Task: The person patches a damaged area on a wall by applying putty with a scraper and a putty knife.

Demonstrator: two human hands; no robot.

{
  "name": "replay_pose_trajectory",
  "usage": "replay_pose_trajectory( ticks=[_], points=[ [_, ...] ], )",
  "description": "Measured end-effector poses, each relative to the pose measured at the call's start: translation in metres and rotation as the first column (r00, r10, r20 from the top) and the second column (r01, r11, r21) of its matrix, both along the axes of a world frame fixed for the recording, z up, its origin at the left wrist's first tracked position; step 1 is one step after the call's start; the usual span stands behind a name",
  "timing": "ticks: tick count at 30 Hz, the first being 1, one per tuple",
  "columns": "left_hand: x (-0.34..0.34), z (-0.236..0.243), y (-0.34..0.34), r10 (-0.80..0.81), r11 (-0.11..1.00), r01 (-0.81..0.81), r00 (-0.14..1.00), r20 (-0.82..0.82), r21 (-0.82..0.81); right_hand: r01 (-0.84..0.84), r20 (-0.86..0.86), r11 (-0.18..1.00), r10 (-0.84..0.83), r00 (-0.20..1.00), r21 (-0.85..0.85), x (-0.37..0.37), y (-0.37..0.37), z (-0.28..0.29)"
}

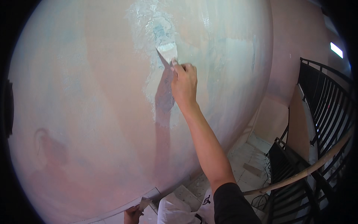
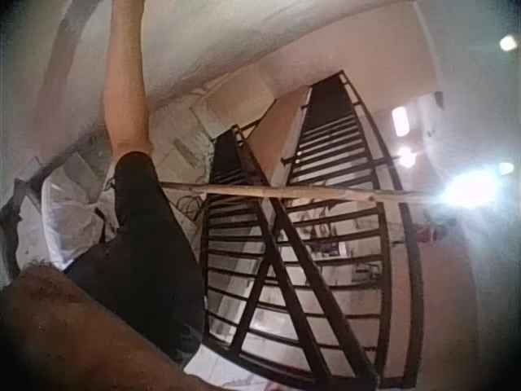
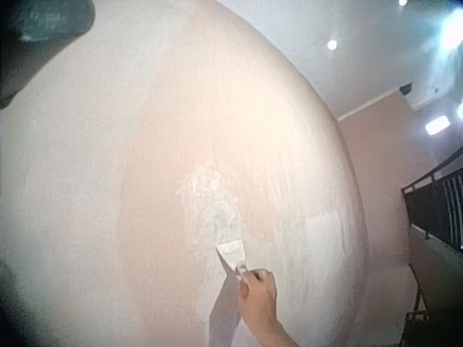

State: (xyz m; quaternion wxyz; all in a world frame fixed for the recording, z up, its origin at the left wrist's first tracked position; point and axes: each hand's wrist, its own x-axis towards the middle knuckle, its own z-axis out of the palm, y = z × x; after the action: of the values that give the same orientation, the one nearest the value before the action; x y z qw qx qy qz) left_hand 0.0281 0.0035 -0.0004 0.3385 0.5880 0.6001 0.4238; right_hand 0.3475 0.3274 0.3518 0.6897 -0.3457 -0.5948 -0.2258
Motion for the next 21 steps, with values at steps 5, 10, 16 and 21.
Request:
replay_pose_trajectory(
  ticks=[5, 10, 16, 21],
  points=[
    [-0.01, -0.01, -0.002, 0.008, 1.0, -0.008, 1.0, 0.022, -0.006, -0.027, -0.003, 0.996, 0.026, 1.0, -0.089, 0.004, -0.018, -0.028],
    [-0.005, -0.013, 0.003, 0.022, 0.999, -0.018, 0.997, 0.07, -0.05, 0.042, -0.015, 0.998, -0.043, 0.999, -0.054, 0.004, -0.021, 0.025],
    [0.003, -0.004, 0.006, -0.026, 0.999, 0.027, 1.0, 0.017, -0.047, 0.069, 0.041, 0.997, -0.068, 0.997, -0.024, 0.0, -0.007, 0.028],
    [0.006, -0.008, 0.001, -0.006, 0.997, 0.013, 0.997, 0.082, -0.078, 0.054, 0.06, 0.992, -0.048, 0.997, -0.117, 0.014, -0.021, -0.044]
  ],
)
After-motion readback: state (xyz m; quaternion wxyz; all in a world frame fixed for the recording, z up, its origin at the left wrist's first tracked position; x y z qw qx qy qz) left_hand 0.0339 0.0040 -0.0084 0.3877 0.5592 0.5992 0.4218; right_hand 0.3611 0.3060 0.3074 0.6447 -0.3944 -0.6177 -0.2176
